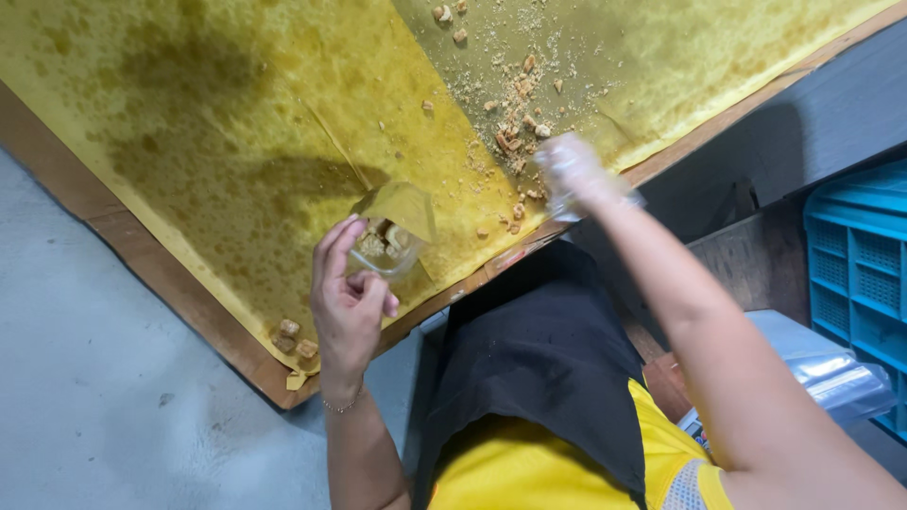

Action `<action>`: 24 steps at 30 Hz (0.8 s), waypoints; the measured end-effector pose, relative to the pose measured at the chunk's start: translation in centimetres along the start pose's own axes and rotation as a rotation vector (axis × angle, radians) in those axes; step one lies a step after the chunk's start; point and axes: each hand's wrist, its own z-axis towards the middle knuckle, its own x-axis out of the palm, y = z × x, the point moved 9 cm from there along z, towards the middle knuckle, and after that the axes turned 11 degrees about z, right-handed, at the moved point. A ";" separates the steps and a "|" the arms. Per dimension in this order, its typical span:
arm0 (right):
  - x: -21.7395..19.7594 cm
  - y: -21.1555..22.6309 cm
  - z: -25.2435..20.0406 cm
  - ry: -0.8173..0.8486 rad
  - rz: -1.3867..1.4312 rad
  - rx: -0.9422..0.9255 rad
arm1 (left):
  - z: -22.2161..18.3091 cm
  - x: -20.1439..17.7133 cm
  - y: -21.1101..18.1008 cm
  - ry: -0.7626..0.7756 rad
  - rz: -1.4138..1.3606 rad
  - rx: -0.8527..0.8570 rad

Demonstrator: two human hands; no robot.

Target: The person scoops small fried snacks from a large yellow tray into clear plastic bags, weighs each bag on a digital scale, and places the filled bags into a blue crate. The person also spreads the snacks on the tray to maintain an even layer.

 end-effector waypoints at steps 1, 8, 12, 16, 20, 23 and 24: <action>-1.5 -0.1 0.2 -0.006 -0.508 -0.194 | -0.1 -0.2 0.0 0.000 -0.021 0.028; 0.8 -6.0 1.1 -0.086 -0.570 -0.162 | 2.4 2.5 -0.4 0.057 -0.006 0.152; -2.6 -3.2 1.2 -0.374 -0.297 -0.300 | 0.3 1.5 -1.0 0.072 0.013 0.042; -3.3 -0.1 2.4 -0.250 0.009 -0.147 | 0.2 1.3 -2.6 0.039 -0.072 0.076; -1.6 2.1 3.9 -0.243 -0.228 -0.198 | 2.3 3.8 -2.8 0.075 -0.026 -0.086; -1.4 3.6 2.5 -0.271 -0.179 -0.332 | -0.5 2.6 -5.3 0.000 0.021 0.052; -1.5 3.5 2.1 -0.199 -0.050 -0.298 | -0.4 2.9 -5.1 -0.011 0.013 0.017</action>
